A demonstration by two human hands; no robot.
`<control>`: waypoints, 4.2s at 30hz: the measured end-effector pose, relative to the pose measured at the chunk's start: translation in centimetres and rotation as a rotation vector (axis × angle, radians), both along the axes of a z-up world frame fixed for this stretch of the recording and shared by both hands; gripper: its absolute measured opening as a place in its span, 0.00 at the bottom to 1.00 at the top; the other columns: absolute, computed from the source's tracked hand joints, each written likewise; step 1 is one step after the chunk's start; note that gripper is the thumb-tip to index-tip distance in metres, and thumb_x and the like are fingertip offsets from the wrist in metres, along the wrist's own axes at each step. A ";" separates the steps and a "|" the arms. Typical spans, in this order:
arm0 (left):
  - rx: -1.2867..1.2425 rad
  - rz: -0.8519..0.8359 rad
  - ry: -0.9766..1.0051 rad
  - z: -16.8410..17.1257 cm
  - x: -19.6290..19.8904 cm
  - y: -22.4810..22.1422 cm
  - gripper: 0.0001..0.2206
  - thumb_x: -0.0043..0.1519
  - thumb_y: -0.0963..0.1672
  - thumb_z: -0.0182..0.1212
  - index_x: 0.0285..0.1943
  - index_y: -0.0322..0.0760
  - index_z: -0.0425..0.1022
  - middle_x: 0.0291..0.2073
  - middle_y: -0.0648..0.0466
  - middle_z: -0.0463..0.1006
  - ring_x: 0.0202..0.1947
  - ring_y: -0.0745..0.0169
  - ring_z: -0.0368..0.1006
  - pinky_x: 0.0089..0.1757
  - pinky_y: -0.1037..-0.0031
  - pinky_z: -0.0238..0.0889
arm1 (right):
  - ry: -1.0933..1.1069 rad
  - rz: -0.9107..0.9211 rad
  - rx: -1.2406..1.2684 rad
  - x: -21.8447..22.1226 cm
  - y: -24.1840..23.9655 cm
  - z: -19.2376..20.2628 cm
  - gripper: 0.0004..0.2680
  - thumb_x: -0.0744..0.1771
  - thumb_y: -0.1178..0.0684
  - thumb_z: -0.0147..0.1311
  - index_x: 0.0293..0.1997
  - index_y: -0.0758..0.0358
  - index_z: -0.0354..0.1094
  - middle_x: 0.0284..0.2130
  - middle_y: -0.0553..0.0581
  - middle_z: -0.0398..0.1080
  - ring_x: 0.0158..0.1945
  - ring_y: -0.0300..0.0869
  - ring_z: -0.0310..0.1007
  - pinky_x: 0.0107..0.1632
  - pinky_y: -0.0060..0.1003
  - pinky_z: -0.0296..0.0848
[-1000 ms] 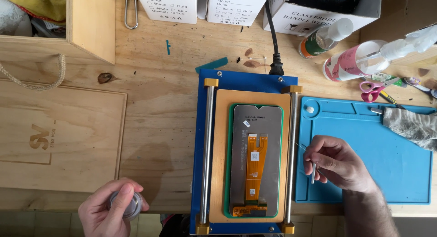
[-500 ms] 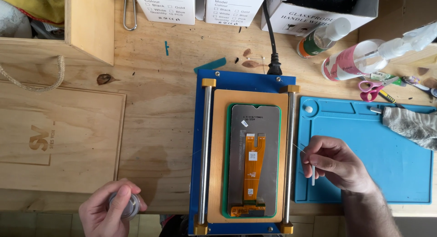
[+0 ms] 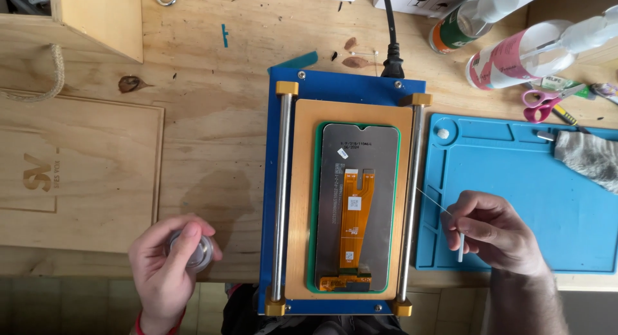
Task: Separating the top glass from a mobile phone LCD screen using a thin cutting wire on a heating separator machine.
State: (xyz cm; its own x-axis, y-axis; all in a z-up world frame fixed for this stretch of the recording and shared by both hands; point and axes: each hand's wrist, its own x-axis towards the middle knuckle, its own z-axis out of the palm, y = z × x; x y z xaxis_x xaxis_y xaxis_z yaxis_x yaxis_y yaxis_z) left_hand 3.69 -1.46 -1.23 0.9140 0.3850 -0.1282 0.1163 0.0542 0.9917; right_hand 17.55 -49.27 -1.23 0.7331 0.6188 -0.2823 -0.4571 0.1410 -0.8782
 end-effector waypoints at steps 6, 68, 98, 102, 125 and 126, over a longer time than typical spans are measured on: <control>0.026 -0.090 -0.042 1.1 1.6 -0.7 0.12 0.71 0.44 0.59 0.37 0.29 0.81 0.28 0.47 0.82 0.16 0.57 0.80 0.21 0.78 0.70 | -0.010 -0.058 -0.066 -2.1 -2.3 -1.1 0.05 0.71 0.58 0.53 0.38 0.65 0.73 0.23 0.64 0.77 0.24 0.42 0.69 0.20 0.27 0.63; 0.079 0.215 0.055 0.1 -4.8 1.7 0.10 0.70 0.41 0.61 0.38 0.26 0.79 0.29 0.45 0.79 0.16 0.55 0.75 0.25 0.75 0.71 | -0.096 -0.004 -0.071 2.0 4.0 1.3 0.04 0.72 0.58 0.56 0.41 0.67 0.74 0.26 0.63 0.80 0.24 0.40 0.74 0.21 0.26 0.70; 0.111 -0.157 -0.048 2.1 3.7 -1.9 0.13 0.71 0.43 0.58 0.34 0.28 0.79 0.25 0.47 0.79 0.15 0.59 0.78 0.22 0.79 0.67 | 0.005 -0.123 0.029 -5.2 -2.7 -0.8 0.06 0.71 0.57 0.54 0.36 0.66 0.72 0.20 0.62 0.74 0.20 0.38 0.61 0.17 0.27 0.56; 0.134 -0.198 -0.046 2.5 4.8 -2.7 0.13 0.70 0.44 0.59 0.34 0.29 0.80 0.25 0.49 0.80 0.16 0.59 0.79 0.23 0.78 0.68 | 0.027 -0.148 0.031 -6.4 -4.0 -1.1 0.07 0.71 0.57 0.55 0.36 0.66 0.71 0.20 0.62 0.73 0.22 0.40 0.63 0.17 0.28 0.56; 0.050 -0.124 -0.042 2.4 2.3 -2.1 0.13 0.70 0.43 0.58 0.34 0.29 0.81 0.25 0.49 0.81 0.12 0.58 0.79 0.18 0.79 0.68 | -0.040 -0.076 0.017 -3.4 -2.8 0.0 0.06 0.73 0.60 0.50 0.41 0.65 0.73 0.24 0.63 0.76 0.23 0.39 0.63 0.19 0.24 0.61; 0.050 -0.111 -0.034 2.5 2.0 -2.0 0.13 0.70 0.42 0.57 0.34 0.29 0.81 0.25 0.49 0.82 0.12 0.59 0.79 0.17 0.80 0.67 | -0.029 -0.073 0.021 -3.1 -2.5 0.1 0.06 0.73 0.60 0.50 0.39 0.66 0.71 0.24 0.64 0.76 0.24 0.40 0.64 0.19 0.24 0.61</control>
State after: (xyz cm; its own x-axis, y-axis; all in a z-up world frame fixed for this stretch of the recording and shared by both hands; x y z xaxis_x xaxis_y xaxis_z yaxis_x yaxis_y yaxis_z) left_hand 5.69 -3.46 1.24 0.9548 0.2863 -0.0799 0.0853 -0.0064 0.9963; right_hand 14.40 -51.78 -1.12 0.7843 0.5688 -0.2476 -0.4191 0.1915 -0.8875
